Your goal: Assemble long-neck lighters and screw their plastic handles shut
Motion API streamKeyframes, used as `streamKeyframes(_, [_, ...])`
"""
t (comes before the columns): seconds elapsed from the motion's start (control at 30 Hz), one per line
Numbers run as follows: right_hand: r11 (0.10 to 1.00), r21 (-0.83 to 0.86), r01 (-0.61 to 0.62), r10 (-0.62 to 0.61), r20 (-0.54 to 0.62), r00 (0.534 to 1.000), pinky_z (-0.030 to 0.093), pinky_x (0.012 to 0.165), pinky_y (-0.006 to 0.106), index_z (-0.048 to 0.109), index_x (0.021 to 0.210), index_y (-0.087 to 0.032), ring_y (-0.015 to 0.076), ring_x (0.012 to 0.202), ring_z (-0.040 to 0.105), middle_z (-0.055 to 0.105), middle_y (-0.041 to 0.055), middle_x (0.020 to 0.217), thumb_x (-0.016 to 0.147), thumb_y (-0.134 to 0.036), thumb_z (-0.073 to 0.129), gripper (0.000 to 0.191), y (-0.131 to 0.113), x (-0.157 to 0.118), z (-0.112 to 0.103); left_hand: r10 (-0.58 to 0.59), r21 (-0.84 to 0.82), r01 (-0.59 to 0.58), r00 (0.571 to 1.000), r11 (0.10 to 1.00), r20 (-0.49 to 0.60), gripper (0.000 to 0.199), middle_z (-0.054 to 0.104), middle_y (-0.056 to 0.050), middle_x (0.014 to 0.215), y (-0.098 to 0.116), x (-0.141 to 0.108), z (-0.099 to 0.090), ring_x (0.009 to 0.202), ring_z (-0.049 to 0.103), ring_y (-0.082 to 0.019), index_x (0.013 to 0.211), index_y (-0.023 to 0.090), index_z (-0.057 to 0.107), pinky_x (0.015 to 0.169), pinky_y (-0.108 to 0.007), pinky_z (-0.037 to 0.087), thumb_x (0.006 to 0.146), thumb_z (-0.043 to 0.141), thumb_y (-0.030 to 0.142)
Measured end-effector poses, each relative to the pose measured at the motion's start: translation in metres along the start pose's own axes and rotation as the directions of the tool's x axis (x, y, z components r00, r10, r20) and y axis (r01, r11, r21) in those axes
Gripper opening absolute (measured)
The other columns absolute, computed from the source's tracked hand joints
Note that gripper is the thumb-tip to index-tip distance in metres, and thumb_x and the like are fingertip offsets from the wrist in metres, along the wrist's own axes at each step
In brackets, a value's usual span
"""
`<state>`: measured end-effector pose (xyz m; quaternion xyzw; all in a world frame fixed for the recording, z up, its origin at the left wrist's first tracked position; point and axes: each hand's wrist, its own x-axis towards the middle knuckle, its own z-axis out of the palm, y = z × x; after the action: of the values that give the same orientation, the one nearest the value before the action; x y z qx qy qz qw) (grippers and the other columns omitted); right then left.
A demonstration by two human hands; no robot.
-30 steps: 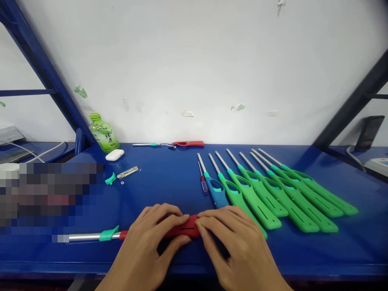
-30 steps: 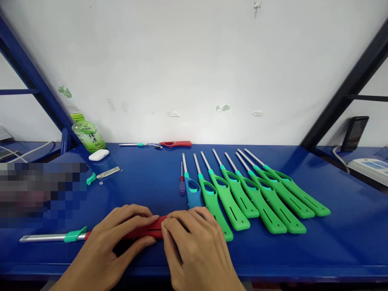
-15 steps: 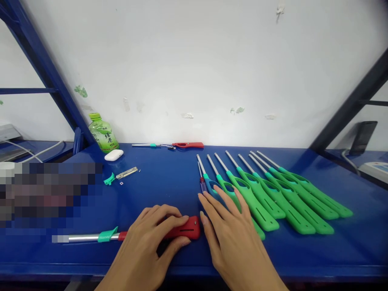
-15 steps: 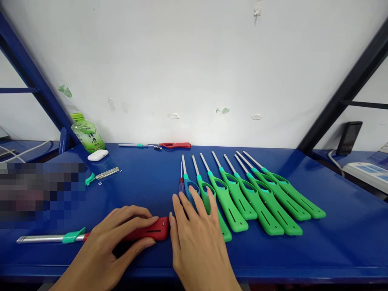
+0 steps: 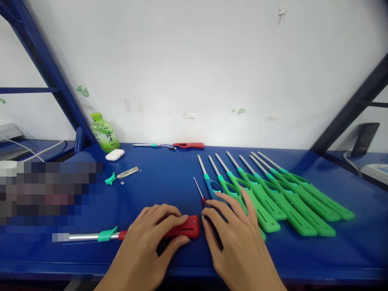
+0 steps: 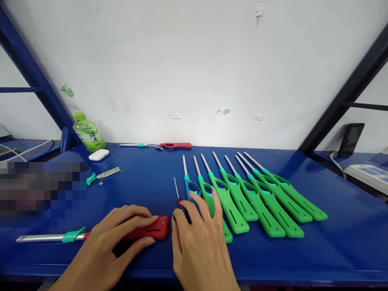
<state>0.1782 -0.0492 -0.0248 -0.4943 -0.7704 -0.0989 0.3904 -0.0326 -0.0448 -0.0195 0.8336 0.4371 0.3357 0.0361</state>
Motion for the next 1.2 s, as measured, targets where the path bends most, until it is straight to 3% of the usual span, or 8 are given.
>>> streamKeyframes(0.27, [0.999,-0.038,0.035,-0.037,-0.066,0.997,0.025,0.122,0.055,0.073,0.11,-0.021,0.0269,0.101,0.071,0.078,0.0014,0.093,0.105,-0.017,0.052,0.022,0.004,-0.002,0.002,-0.001,-0.002,0.001,1.0,1.0,0.007,0.02,0.072,0.001,0.113,0.001,-0.001,-0.002,0.097,0.068,-0.021,0.118,0.033,0.069,0.086,-0.035,0.054,0.098,0.069,0.03])
streamKeyframes(0.4, [1.0,0.005,0.022,-0.02,-0.212,0.977,0.04,0.114,0.041,0.071,0.117,-0.021,0.0193,0.09,0.075,0.08,0.0015,0.103,0.102,-0.015,0.059,0.02,0.008,0.004,-0.01,-0.003,-0.002,0.003,1.0,1.0,0.02,0.022,0.072,0.001,0.114,0.001,-0.001,-0.001,0.098,0.068,-0.021,0.12,0.034,0.068,0.087,-0.036,0.054,0.098,0.069,0.03])
streamKeyframes(0.47, [0.992,0.119,-0.031,0.062,-0.268,0.961,0.052,0.1,0.031,0.071,0.117,-0.023,0.0176,0.094,0.076,0.08,0.0006,0.107,0.099,-0.019,0.066,0.02,0.01,0.008,-0.023,-0.011,0.001,0.011,0.999,1.0,0.031,0.023,0.071,0.001,0.115,0.002,-0.001,-0.001,0.099,0.068,-0.022,0.121,0.034,0.068,0.088,-0.037,0.054,0.098,0.068,0.03])
streamKeyframes(0.57, [0.887,0.424,-0.186,0.328,-0.292,0.899,0.06,0.086,0.024,0.073,0.113,-0.026,0.0155,0.091,0.076,0.079,-0.0018,0.1,0.093,-0.024,0.076,0.021,0.01,0.014,-0.042,-0.031,0.008,0.031,0.998,1.0,0.054,0.024,0.071,0.001,0.116,0.003,-0.002,-0.003,0.1,0.067,-0.022,0.121,0.035,0.067,0.088,-0.039,0.053,0.098,0.069,0.03])
streamKeyframes(0.63, [0.808,0.557,-0.189,0.417,-0.316,0.852,0.063,0.077,0.02,0.075,0.111,-0.027,0.0138,0.083,0.076,0.079,-0.0026,0.095,0.09,-0.024,0.079,0.022,0.008,0.018,-0.049,-0.029,0.004,0.029,0.998,1.0,0.059,0.023,0.071,0.001,0.115,0.003,-0.003,-0.003,0.099,0.067,-0.022,0.12,0.035,0.068,0.087,-0.038,0.053,0.098,0.069,0.03])
streamKeyframes(0.7, [0.768,0.623,-0.15,0.436,-0.336,0.835,0.063,0.071,0.018,0.075,0.11,-0.027,0.0122,0.078,0.076,0.078,-0.0031,0.091,0.092,-0.022,0.077,0.019,0.005,0.023,-0.05,-0.015,0.0,0.015,0.998,1.0,0.057,0.022,0.07,0.001,0.114,0.003,-0.003,-0.004,0.098,0.067,-0.022,0.12,0.035,0.068,0.086,-0.038,0.054,0.098,0.069,0.031])
streamKeyframes(0.93, [0.745,0.667,-0.023,0.23,-0.224,0.947,0.064,0.077,0.018,0.071,0.112,-0.028,0.0093,0.081,0.077,0.077,-0.0058,0.1,0.097,-0.012,0.068,0.022,-0.003,0.037,-0.029,0.015,-0.009,-0.015,1.0,1.0,0.024,0.022,0.071,0.002,0.114,0.002,0.001,-0.002,0.097,0.068,-0.02,0.12,0.035,0.068,0.082,-0.033,0.056,0.099,0.068,0.032])
streamKeyframes(1.2, [0.785,0.617,0.055,0.127,-0.248,0.96,0.062,0.083,0.017,0.068,0.117,-0.026,0.0078,0.087,0.076,0.075,-0.0055,0.106,0.097,-0.007,0.067,0.028,-0.006,0.039,-0.021,0.02,-0.009,-0.02,0.999,1.0,0.032,0.018,0.072,0.001,0.113,0.003,0.001,-0.003,0.095,0.067,-0.02,0.117,0.034,0.07,0.08,-0.032,0.056,0.099,0.069,0.031])
